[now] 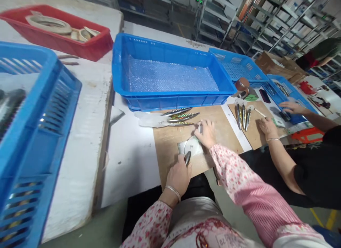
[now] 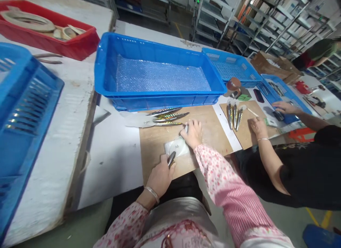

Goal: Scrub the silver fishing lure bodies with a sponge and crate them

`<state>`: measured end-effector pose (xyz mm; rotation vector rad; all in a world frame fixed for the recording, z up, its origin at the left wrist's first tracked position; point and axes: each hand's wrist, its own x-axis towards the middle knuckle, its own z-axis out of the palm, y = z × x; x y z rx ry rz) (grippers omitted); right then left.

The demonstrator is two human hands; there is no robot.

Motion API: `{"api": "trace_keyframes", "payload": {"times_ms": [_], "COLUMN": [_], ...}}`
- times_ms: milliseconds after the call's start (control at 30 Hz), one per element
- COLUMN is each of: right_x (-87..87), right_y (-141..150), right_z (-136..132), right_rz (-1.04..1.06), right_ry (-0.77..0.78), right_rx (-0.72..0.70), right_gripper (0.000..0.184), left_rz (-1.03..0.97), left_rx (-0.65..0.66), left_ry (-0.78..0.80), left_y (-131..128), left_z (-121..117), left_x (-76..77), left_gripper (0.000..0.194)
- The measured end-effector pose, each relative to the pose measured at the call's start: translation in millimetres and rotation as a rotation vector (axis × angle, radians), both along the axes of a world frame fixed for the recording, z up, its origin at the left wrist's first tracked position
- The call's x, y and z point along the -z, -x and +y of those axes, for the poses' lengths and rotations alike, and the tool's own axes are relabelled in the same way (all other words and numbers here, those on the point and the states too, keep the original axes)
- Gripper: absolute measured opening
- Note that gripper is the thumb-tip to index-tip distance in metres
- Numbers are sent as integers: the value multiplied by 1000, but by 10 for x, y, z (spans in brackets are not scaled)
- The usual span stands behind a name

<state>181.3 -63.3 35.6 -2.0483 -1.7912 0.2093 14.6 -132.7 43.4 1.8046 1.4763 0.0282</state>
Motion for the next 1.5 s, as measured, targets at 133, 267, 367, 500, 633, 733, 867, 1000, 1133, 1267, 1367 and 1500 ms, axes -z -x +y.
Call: {"api": "trace_keyframes", "payload": {"times_ms": [133,267,367,500,633,733,867,1000,1133,1267,1367,1500], "right_x": [12,-2,-28,13,47,-1,-53,-11,48,56,21,-31], "right_y": [90,34,45,138,-71,-346,-494,-450,-473,-330,28,202], "right_z": [-231,-59,-44,-288,-26,276,283,76,-14,51,143,176], "right_rz": [87,49,26,112,55,47,193,235,178,139,116,90], "right_ry": [21,26,-10,-15,-12,-120,-273,-245,-137,-110,-111,-44], "right_rx": [-160,-26,0,-163,19,124,39,-169,-313,-355,-453,-573], "right_gripper": [25,23,23,25,22,21,21,26,32,32,30,31], "left_rz": [-22,-6,-22,-48,-48,-72,16,182,266,261,261,273], "left_rx": [15,3,-1,18,-2,19,194,351,378,377,382,377], "left_ry": [13,11,10,22,9,17,-32,-206,-239,-260,-271,-295], "left_y": [6,9,19,31,49,114,273,366,321,279,284,299], "left_z": [8,10,10,33,37,21,95,346,567,619,607,583], "left_x": [19,24,26,41,64,33,-105,-174,-58,66,93,98], "left_gripper": [18,21,22,23,24,25,29,23,19,20,22,27]}}
